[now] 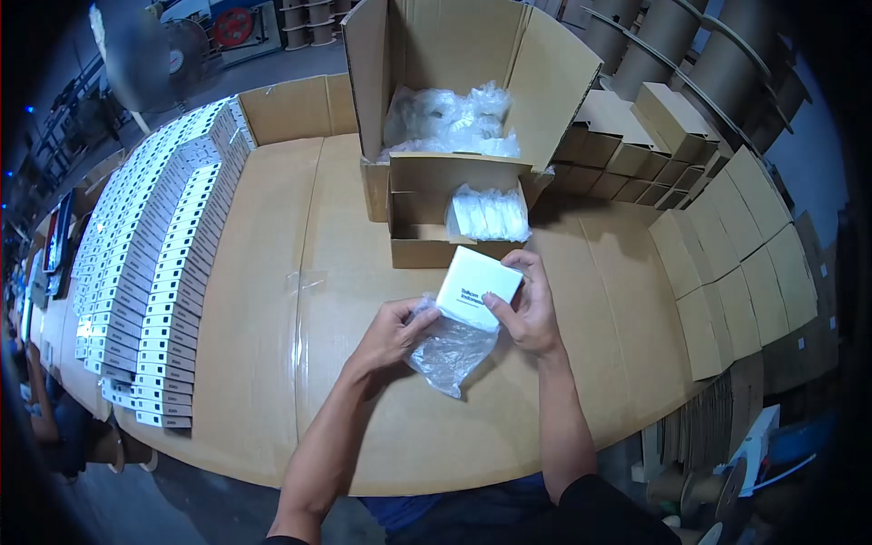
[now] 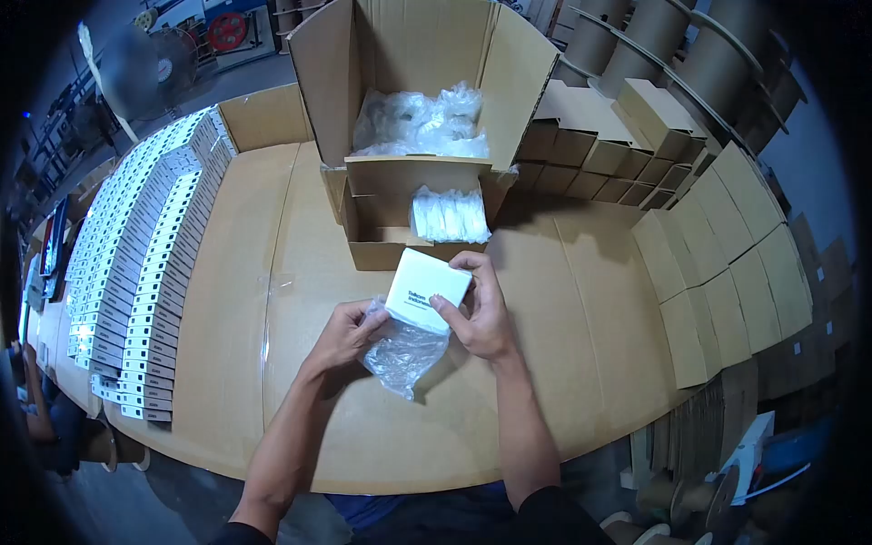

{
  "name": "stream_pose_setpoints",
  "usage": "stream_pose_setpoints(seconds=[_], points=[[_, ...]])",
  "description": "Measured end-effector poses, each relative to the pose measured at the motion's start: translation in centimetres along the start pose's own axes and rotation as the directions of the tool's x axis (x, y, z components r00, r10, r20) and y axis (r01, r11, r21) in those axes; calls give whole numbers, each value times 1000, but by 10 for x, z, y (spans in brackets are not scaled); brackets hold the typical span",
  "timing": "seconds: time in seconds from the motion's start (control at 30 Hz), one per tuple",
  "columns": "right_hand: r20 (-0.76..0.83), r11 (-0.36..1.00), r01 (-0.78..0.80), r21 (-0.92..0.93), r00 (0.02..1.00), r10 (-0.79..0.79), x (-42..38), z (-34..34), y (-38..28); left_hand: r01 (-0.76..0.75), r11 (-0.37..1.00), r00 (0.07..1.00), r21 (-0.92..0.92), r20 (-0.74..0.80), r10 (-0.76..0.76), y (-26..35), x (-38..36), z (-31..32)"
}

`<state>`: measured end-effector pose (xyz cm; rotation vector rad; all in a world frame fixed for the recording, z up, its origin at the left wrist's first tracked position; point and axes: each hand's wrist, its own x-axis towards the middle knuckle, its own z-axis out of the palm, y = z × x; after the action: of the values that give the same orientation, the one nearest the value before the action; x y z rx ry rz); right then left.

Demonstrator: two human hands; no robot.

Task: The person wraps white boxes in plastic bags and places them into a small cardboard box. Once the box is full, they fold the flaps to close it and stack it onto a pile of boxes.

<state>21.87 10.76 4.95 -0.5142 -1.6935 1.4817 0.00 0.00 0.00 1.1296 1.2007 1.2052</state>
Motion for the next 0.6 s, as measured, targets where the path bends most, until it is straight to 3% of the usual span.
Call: stream_pose_setpoints(seconds=[0.17, 0.2, 0.37, 0.43, 0.57, 0.6], points=[[-49, 995, -98, 22, 994, 99, 0, 5, 2, 34, 984, 999, -173, -33, -40, -4, 3, 3], [-60, 993, -113, 47, 992, 115, 2, 8, 7, 50, 997, 995, -56, -83, -55, 5, 1, 2], [-82, 982, -149, 112, 984, 159, 3, 14, 20, -9, 994, 989, -110, -145, -8, -6, 6, 6], [-81, 977, -207, 56, 974, 211, 2, 14, 14, -51, 987, 983, -153, -184, 22, -5, 7, 9], [-52, 929, -358, -100, 934, 354, -1, 21, 14, 73, 982, 991, -174, -96, -91, 7, 1, 4], [-16, 932, -362, -17, 932, 361, 0, 22, 15, 73, 979, 993, -189, -82, -90, 4, 2, 4]])
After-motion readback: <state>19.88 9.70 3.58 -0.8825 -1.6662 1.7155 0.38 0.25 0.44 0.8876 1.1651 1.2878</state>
